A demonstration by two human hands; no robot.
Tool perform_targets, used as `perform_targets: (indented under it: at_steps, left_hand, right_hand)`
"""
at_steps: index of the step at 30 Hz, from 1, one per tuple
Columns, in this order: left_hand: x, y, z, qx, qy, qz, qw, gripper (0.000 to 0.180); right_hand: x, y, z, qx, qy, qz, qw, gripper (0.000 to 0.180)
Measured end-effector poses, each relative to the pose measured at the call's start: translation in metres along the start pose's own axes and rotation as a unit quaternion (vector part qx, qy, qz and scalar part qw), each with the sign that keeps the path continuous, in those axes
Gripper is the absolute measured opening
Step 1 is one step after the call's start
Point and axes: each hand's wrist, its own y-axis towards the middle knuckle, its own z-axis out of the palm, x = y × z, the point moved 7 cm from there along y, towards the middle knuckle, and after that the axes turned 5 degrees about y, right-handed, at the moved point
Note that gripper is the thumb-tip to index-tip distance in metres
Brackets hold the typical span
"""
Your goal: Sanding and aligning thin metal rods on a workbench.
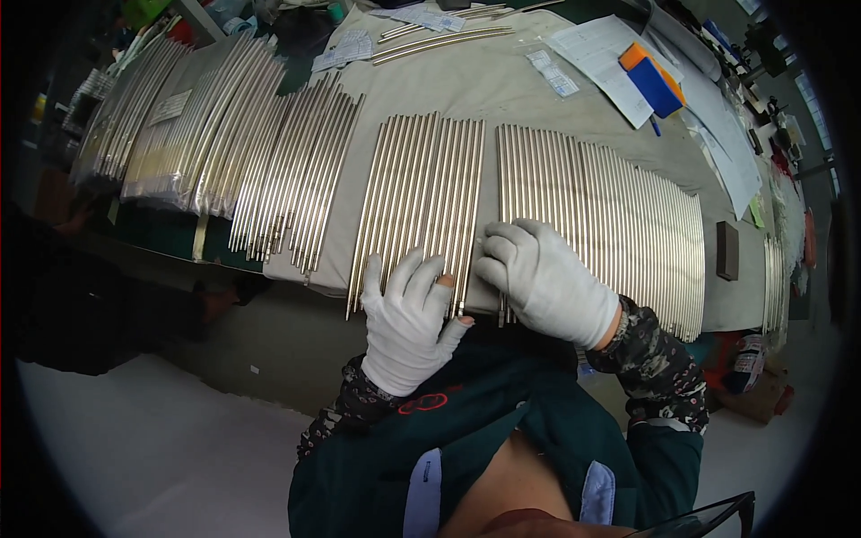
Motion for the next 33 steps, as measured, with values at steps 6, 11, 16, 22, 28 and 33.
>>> perform_targets:
  at_steps: [6,11,16,22,28,33]
  left_hand:
    - [0.005,-0.003,0.000,-0.005,0.006,-0.006,1.000,0.048]
    - [0.014,-0.002,-0.005,-0.026,0.019,-0.024,0.999,0.051]
    - [0.020,-0.005,-0.006,-0.019,0.026,-0.047,0.998,0.052]
    - [0.025,-0.006,-0.010,-0.018,0.032,-0.060,0.998,0.053]
    - [0.030,-0.010,-0.009,-0.025,0.035,-0.069,0.997,0.052]
    - [0.034,-0.011,-0.011,-0.022,0.049,-0.074,0.996,0.054]
  right_hand:
    - [0.004,0.012,0.003,0.050,-0.002,0.024,0.998,0.030]
    - [0.001,0.014,0.005,0.008,0.032,0.004,0.999,0.030]
    - [0.008,0.023,0.002,0.012,-0.012,0.002,1.000,0.031]
    - [0.007,0.025,0.001,-0.024,0.022,-0.015,0.999,0.031]
    - [0.007,0.039,0.009,0.060,0.020,0.028,0.998,0.030]
    - [0.012,0.040,-0.002,-0.090,0.001,-0.042,0.995,0.020]
